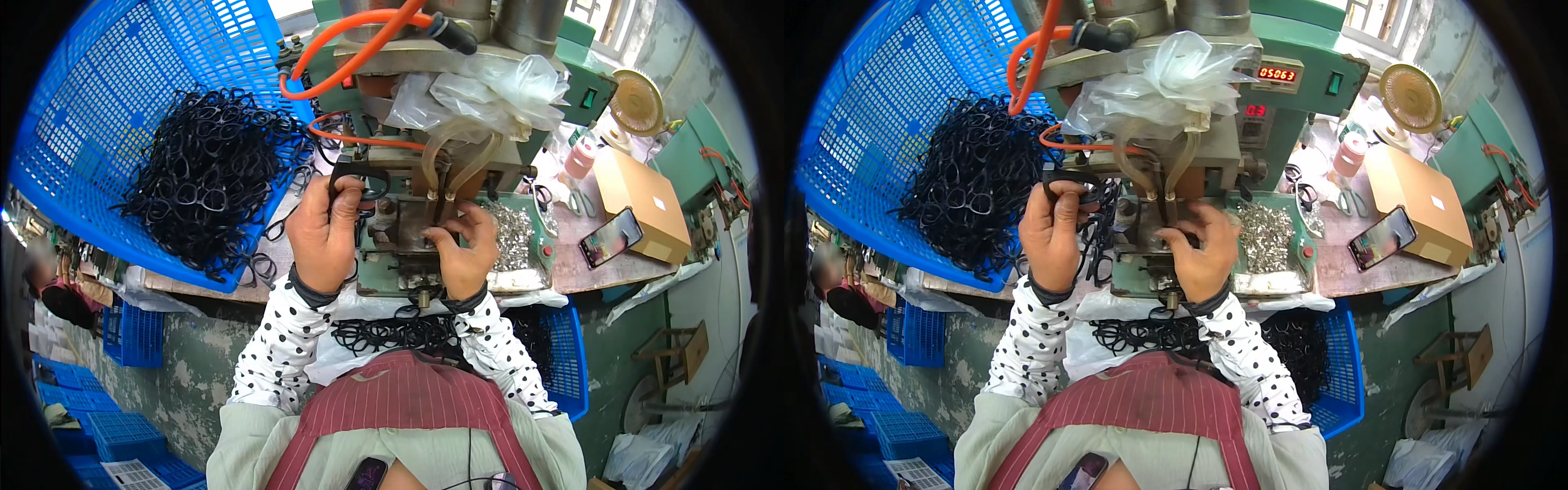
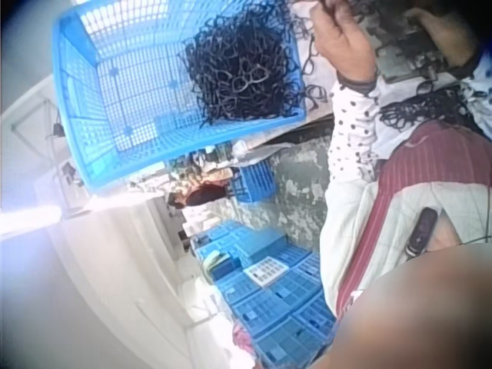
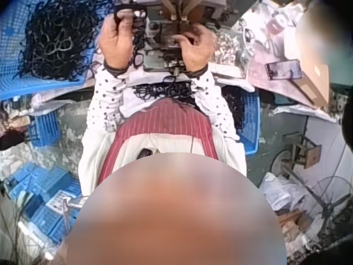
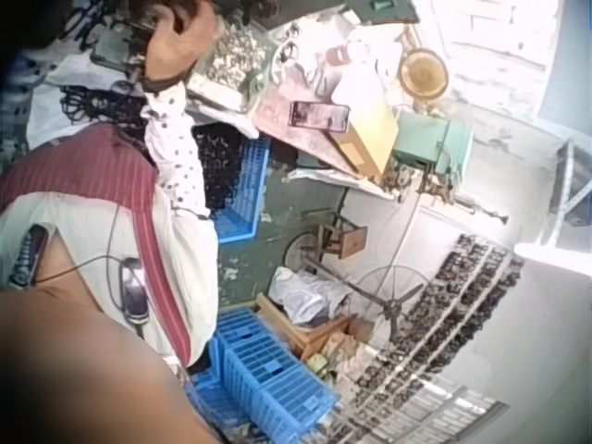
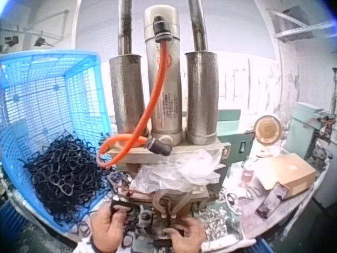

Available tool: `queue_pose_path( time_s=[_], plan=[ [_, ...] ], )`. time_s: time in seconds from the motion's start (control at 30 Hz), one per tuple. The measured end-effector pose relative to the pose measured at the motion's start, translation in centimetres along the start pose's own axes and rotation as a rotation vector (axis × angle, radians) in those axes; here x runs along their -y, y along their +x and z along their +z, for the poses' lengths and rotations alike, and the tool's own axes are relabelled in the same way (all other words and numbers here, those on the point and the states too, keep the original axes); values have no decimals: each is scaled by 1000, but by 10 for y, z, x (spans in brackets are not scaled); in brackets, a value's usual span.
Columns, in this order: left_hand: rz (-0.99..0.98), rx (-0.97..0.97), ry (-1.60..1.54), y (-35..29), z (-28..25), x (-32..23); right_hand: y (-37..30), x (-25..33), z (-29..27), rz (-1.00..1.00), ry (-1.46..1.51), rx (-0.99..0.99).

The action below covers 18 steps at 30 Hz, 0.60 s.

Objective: The person repeatedly picks up black eyeglass frames from a blue basket, places them into a press machine, and adds small metal components from a tray. The person operates the press to attach the components, then removes the assembled frames and places them on the table. This cycle continues throughout the clip.

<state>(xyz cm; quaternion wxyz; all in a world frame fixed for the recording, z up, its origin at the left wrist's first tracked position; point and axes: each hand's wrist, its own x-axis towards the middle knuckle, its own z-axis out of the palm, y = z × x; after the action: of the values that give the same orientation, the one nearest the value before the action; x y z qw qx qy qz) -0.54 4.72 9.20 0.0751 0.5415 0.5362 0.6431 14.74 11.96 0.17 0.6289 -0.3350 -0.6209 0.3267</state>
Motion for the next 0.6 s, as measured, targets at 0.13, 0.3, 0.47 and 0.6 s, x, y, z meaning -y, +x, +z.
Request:
queue_pose_path(
  time_s=[0.13,0.3,0.47,0.6],
  plan=[
    [115,-29,195,-15,3,10,0,-6,1,25,68,8],
    [726,394,99,-63,25,24,22,-12,-27,-75,-218,159],
    [777,562,119,-60,42,38,40,-98,-115,5,-966,-88],
    [785,592,109,-58,36,43,35,-92,-139,278,-896,126]
  ],
)
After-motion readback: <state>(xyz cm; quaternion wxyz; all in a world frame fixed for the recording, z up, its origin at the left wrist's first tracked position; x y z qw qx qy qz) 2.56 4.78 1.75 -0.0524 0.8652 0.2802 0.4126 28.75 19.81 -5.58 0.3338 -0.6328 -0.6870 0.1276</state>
